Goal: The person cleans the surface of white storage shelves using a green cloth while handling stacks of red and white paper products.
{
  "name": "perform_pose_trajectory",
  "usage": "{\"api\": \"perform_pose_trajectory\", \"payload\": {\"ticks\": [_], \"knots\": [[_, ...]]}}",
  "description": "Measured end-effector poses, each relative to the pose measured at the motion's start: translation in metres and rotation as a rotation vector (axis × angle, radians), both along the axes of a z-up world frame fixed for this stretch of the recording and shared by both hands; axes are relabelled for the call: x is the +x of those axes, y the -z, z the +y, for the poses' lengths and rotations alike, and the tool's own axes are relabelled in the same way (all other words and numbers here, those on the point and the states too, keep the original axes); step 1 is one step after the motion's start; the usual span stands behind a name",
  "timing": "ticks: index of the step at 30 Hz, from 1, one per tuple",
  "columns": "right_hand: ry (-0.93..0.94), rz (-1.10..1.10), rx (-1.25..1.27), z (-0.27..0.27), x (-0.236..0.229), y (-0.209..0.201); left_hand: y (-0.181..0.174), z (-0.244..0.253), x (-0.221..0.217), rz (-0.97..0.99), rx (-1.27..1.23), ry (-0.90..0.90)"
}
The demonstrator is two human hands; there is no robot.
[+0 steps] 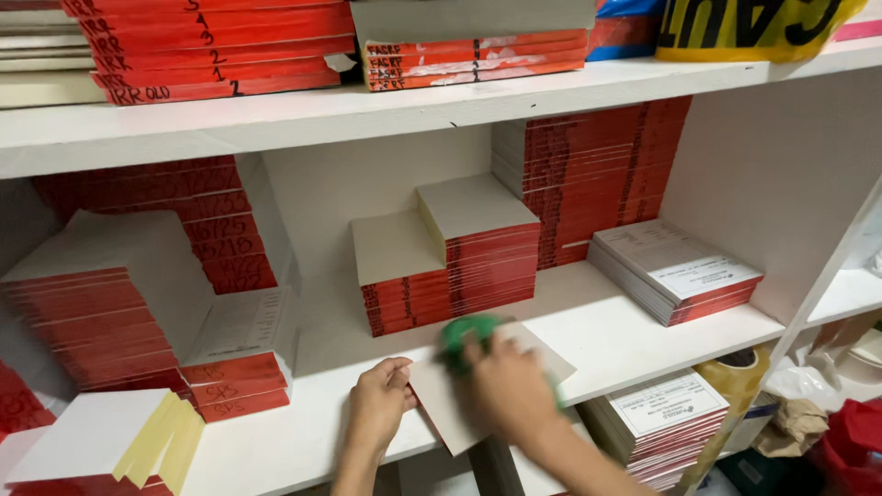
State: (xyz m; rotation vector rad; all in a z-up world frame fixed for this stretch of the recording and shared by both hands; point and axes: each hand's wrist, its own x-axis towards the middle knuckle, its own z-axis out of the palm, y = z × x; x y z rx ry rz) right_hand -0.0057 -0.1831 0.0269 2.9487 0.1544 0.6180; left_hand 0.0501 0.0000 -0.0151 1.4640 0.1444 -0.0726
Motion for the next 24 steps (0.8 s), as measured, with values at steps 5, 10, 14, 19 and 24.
{"api": "perform_pose_trajectory", "payload": {"ticks": [5,10,14,19,24], "knots": [[-0.197,0.148,0.188,0.024,-0.007,-0.008,0.005,0.007,0.004,-0.101,0.251,0.047],[0.061,0.233,0.304,-0.03,0.013,-0.029,-0.022,0.002,-0.023,0.008,0.139,0.011],[0.24,0.102,0.11,-0.054,0.026,-0.012,-0.024,0.0,-0.02,-0.011,0.218,0.003],[0.132,0.055,0.025,0.017,-0.003,0.006,-0.012,0.005,-0.011,-0.045,0.284,0.015],[-0.08,0.08,0.226,0.044,-0.014,-0.002,-0.024,0.004,-0.022,-0.111,0.386,0.036]]}}
